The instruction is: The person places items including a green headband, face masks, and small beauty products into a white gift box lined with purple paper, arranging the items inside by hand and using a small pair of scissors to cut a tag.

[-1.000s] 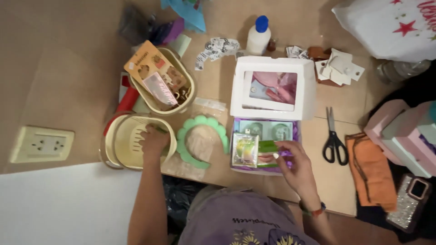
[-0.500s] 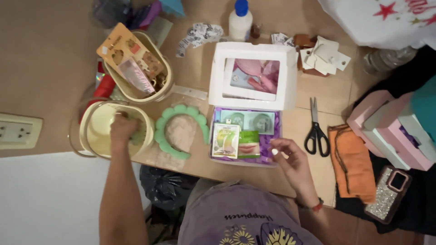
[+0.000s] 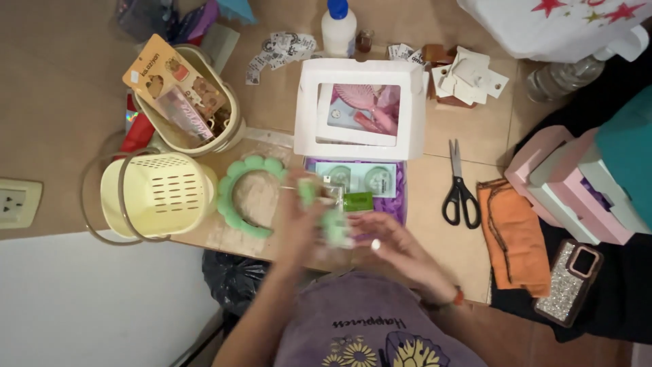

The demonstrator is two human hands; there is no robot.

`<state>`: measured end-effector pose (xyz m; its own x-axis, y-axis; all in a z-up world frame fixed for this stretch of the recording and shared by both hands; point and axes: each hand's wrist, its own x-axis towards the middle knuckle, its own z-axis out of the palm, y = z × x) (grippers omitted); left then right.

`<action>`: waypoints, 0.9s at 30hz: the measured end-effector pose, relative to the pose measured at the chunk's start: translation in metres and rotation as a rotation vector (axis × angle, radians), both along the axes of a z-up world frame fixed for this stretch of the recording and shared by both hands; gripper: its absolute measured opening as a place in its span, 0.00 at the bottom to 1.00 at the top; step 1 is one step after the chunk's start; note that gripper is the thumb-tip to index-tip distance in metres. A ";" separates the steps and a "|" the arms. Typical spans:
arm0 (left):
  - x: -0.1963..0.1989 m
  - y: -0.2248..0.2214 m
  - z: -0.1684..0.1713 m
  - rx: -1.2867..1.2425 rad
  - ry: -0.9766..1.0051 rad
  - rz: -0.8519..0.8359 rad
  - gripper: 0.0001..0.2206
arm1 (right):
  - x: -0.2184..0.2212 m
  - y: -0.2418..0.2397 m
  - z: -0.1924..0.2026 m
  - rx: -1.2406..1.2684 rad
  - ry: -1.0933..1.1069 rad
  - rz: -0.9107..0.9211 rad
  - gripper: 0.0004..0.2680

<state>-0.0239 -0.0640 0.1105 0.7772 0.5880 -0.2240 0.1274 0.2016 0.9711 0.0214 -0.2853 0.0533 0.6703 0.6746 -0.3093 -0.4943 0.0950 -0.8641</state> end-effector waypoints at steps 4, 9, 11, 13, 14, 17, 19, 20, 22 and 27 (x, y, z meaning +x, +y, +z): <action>0.014 -0.069 0.012 -0.414 -0.105 -0.060 0.20 | -0.006 -0.014 -0.031 0.059 -0.082 0.053 0.23; 0.019 -0.047 -0.032 -0.554 -0.182 -0.026 0.20 | 0.000 -0.015 0.007 0.140 0.085 -0.084 0.22; 0.019 -0.041 -0.042 -0.649 -0.215 0.039 0.21 | 0.005 -0.021 0.015 0.111 0.096 -0.129 0.22; 0.017 -0.040 -0.033 -0.559 -0.113 0.068 0.26 | 0.007 -0.033 -0.004 0.052 0.111 -0.193 0.20; 0.015 -0.038 -0.031 -0.559 -0.111 0.064 0.26 | 0.015 -0.034 0.003 0.053 0.113 -0.198 0.20; 0.005 -0.030 -0.035 -0.493 -0.021 -0.001 0.30 | 0.038 -0.044 0.007 -0.056 -0.063 -0.251 0.20; 0.000 -0.023 -0.051 -0.414 0.121 -0.066 0.27 | 0.055 -0.064 -0.018 -0.170 -0.225 -0.289 0.20; -0.001 -0.020 -0.050 -0.417 0.119 -0.066 0.27 | 0.063 -0.060 -0.007 -0.173 -0.227 -0.288 0.20; -0.006 -0.015 -0.046 -0.362 0.261 -0.192 0.23 | 0.078 -0.052 0.016 -0.471 -0.441 -0.013 0.17; -0.013 -0.011 -0.078 -0.176 0.231 -0.389 0.23 | 0.091 -0.007 0.037 -0.781 -0.569 0.445 0.17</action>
<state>-0.0373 -0.0754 0.0322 0.8500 0.2015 -0.4868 0.4342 0.2552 0.8639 0.1124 -0.2922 0.0898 0.5941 0.6447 -0.4811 0.1485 -0.6757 -0.7221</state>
